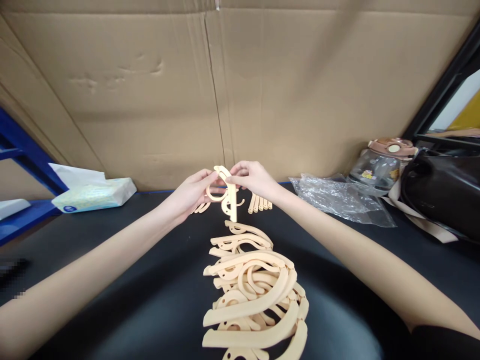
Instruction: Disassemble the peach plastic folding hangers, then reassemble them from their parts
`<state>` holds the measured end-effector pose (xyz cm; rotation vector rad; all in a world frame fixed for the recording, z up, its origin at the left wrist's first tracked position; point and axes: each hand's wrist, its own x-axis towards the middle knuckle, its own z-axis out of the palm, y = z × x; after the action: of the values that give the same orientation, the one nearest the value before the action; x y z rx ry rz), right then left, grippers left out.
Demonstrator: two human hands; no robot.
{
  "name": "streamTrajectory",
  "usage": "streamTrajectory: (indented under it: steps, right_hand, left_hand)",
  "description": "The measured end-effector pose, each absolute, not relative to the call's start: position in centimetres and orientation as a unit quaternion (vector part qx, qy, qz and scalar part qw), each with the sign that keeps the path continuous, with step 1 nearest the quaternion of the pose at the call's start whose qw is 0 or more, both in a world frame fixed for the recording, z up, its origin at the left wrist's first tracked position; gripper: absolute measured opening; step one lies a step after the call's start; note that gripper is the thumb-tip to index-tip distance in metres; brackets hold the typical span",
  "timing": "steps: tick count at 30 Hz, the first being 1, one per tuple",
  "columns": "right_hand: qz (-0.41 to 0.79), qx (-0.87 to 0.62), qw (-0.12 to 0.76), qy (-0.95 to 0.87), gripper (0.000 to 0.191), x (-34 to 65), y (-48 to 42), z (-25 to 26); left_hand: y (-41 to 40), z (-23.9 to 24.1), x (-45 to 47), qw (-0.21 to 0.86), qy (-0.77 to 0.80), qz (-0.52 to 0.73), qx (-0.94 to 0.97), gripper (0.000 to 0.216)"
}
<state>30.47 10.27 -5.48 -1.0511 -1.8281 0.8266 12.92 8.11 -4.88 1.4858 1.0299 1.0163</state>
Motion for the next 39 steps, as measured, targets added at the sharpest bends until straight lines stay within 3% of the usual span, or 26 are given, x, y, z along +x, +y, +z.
streamTrajectory:
  steps: [5, 10, 12, 16, 22, 25, 30, 37, 39]
  right_hand:
    - [0.144, -0.426, 0.448, -0.773, 0.022, 31.8, 10.3, -4.3]
    - [-0.157, -0.462, 0.241, -0.839, 0.027, 32.1, 9.3, -4.4]
    - [-0.125, -0.477, 0.210, -0.844, 0.027, 31.6, 9.3, -5.0]
    - [0.020, -0.494, 0.246, -0.834, 0.020, 31.1, 10.1, -5.9]
    - [0.176, -0.520, 0.318, -0.773, 0.028, 33.2, 11.7, -5.5]
    - [0.214, -0.536, 0.374, -0.726, 0.027, 33.7, 12.1, -5.6]
    - [0.240, -0.549, 0.474, -0.645, 0.046, 33.4, 12.5, -5.7]
    - [0.232, -0.499, 0.600, -0.581, 0.026, 33.7, 13.1, -5.6]
    - [0.161, -0.490, 0.604, -0.608, 0.017, 33.9, 12.9, -5.7]
  left_hand:
    - [9.1, -4.9, 12.4, 0.395, 0.436, 0.435, 0.681, 0.019]
    - [9.1, -4.9, 12.5, 0.304, 0.442, 0.388, 0.749, 0.035]
    - [8.6, -5.4, 12.8, 0.264, 0.455, 0.378, 0.762, 0.035]
    - [8.0, -7.1, 13.4, 0.193, 0.492, 0.360, 0.769, 0.024]
    - [11.0, -9.0, 13.0, 0.205, 0.513, 0.283, 0.784, 0.020]
    - [13.1, -9.5, 12.7, 0.235, 0.520, 0.255, 0.781, 0.025]
    - [14.0, -10.2, 12.6, 0.285, 0.526, 0.287, 0.748, 0.029]
    - [11.3, -7.1, 12.9, 0.499, 0.443, 0.294, 0.684, 0.051]
    - [10.7, -6.1, 13.0, 0.546, 0.417, 0.297, 0.663, 0.037]
